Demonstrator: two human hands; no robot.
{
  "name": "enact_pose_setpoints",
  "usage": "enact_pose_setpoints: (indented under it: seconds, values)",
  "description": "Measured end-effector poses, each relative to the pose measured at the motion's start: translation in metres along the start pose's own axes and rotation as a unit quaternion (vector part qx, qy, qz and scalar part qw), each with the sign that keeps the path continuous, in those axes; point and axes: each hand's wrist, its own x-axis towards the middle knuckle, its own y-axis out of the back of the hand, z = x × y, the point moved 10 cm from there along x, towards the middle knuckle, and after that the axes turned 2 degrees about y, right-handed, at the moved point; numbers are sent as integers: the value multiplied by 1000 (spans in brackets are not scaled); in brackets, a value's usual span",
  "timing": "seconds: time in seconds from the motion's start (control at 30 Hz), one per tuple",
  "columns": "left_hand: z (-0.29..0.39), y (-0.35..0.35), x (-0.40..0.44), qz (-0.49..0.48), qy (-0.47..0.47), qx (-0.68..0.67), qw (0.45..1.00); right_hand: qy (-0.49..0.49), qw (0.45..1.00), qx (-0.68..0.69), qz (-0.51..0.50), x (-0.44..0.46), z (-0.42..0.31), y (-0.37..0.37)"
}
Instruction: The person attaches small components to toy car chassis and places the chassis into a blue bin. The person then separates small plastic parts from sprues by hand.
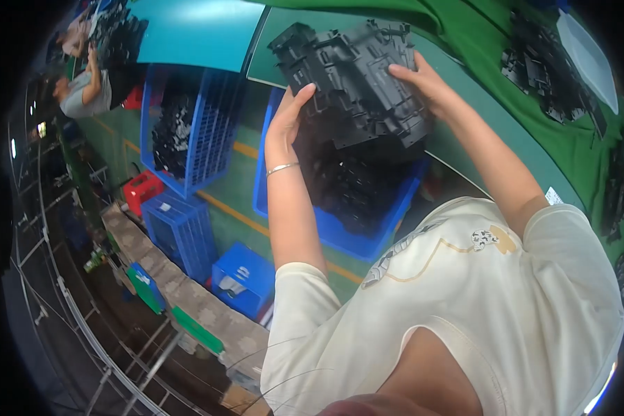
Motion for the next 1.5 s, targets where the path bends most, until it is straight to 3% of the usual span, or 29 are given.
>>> enact_pose_setpoints:
  seconds: [0.07, 0.27, 0.3, 0.4, 0.47, 0.5, 0.6, 0.73, 0.8, 0.83, 0.87, 0.9, 0.93, 0.97, 1.0, 1.1, 1.17, 1.3, 1.37, 1.4, 1.5]
  values:
    - [-9, -9, -3, -42, 10, 10, 999, -55, 995, 22, -79, 2, 18, -7]
    - [-51, 30, -71, 67, -95, -187, 975, -44, 985, -15, -164, -28, 27, -71]
    - [-68, 41, -91, 74, -98, -210, 970, -32, 986, -87, -142, -32, 36, -77]
    - [-129, 71, -160, 120, -77, -302, 943, -103, 960, -77, -250, -65, 67, -135]
    - [-202, 98, -203, 207, -25, -338, 918, -143, 935, -40, -323, -82, 95, -165]
    - [-248, 104, -216, 194, 6, -392, 899, -171, 919, -68, -347, -88, 112, -172]
    - [-292, 99, -248, 280, 18, -472, 836, -215, 898, -63, -379, -93, 149, -180]
    - [-325, 102, -253, 375, -9, -502, 779, -163, 920, -92, -343, -58, 159, -172]
    - [-335, 103, -249, 367, 3, -485, 794, -86, 944, -227, -221, 0, 162, -143]
    - [-341, 102, -246, 357, 6, -480, 801, 40, 913, -387, -127, 39, 151, -125]
    - [-346, 103, -242, 346, 7, -474, 810, -16, 917, -370, -151, 38, 132, -147]
    - [-357, 101, -240, 343, 14, -479, 808, -174, 865, -422, -211, 62, 166, -140]
    - [-356, 99, -241, 354, 6, -474, 806, -17, 903, -369, -219, 101, 168, -140]
    - [-347, 94, -244, 365, 0, -468, 805, 143, 909, -319, -228, 130, 167, -136]
    - [-349, 89, -245, 376, -2, -469, 799, 365, 726, -582, 17, 170, 159, -117]
    - [-349, 73, -249, 419, 4, -467, 779, 112, 638, -760, 48, 165, 162, -133]
    - [-351, 65, -248, 423, 23, -481, 767, 97, 604, -790, 40, 197, 190, -123]
    - [-359, 52, -222, 336, 9, -538, 773, 66, 559, -826, 29, 234, 230, -132]
    - [-375, 43, -201, 239, -6, -575, 782, 62, 574, -813, 78, 251, 249, -122]
    - [-375, 43, -197, 243, -6, -575, 781, 58, 582, -805, 103, 258, 260, -111]
    - [-360, 45, -188, 274, 13, -577, 769, 95, 552, -827, 45, 278, 297, -107]
